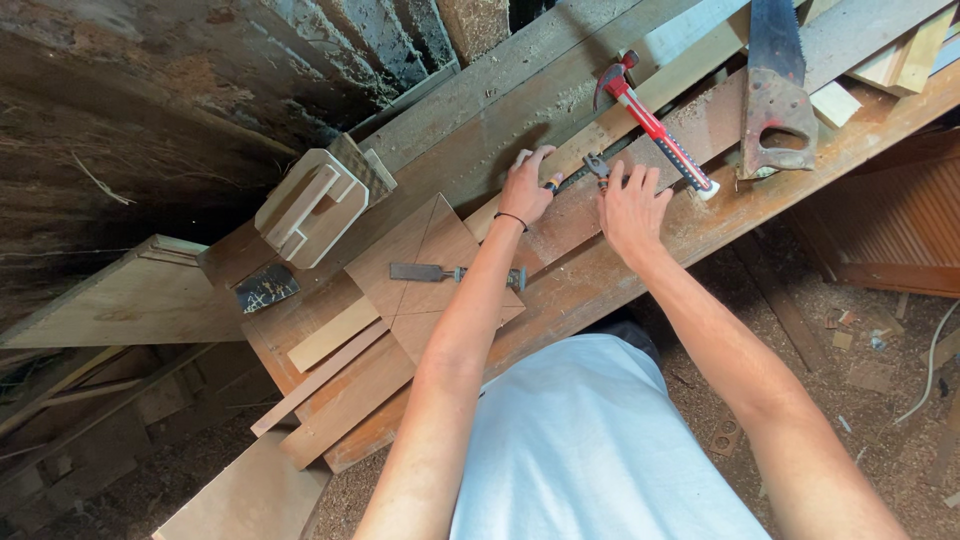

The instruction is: The person marks a wooden plank with a marker and then uses a hand saw to cut the plank along the marked line. The person holds the wood steady with one hand while sawing with the other.

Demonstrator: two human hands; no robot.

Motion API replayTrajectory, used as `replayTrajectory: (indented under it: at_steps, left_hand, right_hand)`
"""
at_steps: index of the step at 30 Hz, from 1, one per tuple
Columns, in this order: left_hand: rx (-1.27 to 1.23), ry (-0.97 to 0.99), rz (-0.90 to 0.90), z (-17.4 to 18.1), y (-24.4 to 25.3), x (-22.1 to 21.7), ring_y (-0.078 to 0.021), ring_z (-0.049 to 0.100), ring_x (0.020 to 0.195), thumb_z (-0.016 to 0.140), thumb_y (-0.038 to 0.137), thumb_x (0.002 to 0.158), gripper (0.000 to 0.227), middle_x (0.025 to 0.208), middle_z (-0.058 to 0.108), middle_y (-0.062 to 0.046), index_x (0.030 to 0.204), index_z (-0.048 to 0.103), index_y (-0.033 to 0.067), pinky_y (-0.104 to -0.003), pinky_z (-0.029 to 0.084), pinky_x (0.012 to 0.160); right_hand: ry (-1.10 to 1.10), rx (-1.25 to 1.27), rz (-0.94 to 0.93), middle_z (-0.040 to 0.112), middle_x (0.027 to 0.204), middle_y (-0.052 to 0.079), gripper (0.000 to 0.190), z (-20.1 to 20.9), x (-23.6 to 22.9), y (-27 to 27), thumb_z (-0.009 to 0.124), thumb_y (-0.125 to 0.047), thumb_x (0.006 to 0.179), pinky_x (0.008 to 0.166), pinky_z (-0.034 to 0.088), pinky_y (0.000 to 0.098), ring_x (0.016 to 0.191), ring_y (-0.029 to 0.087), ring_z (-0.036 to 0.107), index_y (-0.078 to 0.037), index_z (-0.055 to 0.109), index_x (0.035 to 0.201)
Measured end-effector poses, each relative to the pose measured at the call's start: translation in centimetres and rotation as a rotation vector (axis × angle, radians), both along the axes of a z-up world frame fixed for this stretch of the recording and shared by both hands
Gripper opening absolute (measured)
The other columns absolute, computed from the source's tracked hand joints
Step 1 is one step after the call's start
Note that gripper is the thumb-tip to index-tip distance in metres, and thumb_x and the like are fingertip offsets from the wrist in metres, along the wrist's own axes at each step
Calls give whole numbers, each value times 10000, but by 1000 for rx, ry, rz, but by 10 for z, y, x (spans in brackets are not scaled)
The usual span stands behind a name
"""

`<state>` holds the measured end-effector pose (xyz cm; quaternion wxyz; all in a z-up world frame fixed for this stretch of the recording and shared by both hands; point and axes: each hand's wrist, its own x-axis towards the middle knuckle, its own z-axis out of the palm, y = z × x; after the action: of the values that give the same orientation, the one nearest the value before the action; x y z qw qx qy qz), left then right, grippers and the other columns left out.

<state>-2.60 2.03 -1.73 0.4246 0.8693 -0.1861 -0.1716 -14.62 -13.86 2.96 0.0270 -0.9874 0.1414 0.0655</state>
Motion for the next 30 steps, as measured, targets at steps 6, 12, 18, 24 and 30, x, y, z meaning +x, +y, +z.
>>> replayTrajectory:
  at_steps: [6,12,18,24,30]
  left_hand:
    - [30,53,-1,1,0,1,-371,636,1147,775,234,876,470,1262,629,-134,1309,602,167,-453,519,961]
    - [19,26,-3,-1,0,2,-375,637,1142,776,218,871,474,1255,629,-139,1310,604,169,-453,520,966]
    - [17,14,3,-3,-1,0,-382,633,1140,779,212,865,479,1249,628,-140,1309,605,173,-458,517,958]
    - [10,3,7,-2,0,-1,-387,634,1132,775,224,869,471,1237,632,-138,1305,603,174,-460,516,957]
    - [10,-4,6,-19,0,0,-406,629,1134,771,241,870,507,1243,632,-174,1334,589,147,-467,510,959]
  right_hand:
    - [-84,18,2,495,1241,221,644,-7,-3,1,710,-351,943,847,419,565,1113,378,481,12,515,1438]
    - [-54,212,-74,465,1279,239,512,-8,-6,-1,680,-278,1002,779,471,568,1099,392,526,9,483,1377]
    - [-18,205,-108,475,1248,225,477,-7,-2,2,695,-192,932,776,482,586,1127,397,524,-12,487,1321]
    - [-6,108,-165,527,1160,201,443,-10,8,13,684,-283,962,770,489,596,1064,403,579,13,496,1231]
    - [47,239,-223,634,1054,225,480,-21,17,10,565,-451,1045,747,528,576,913,472,683,1,515,1199]
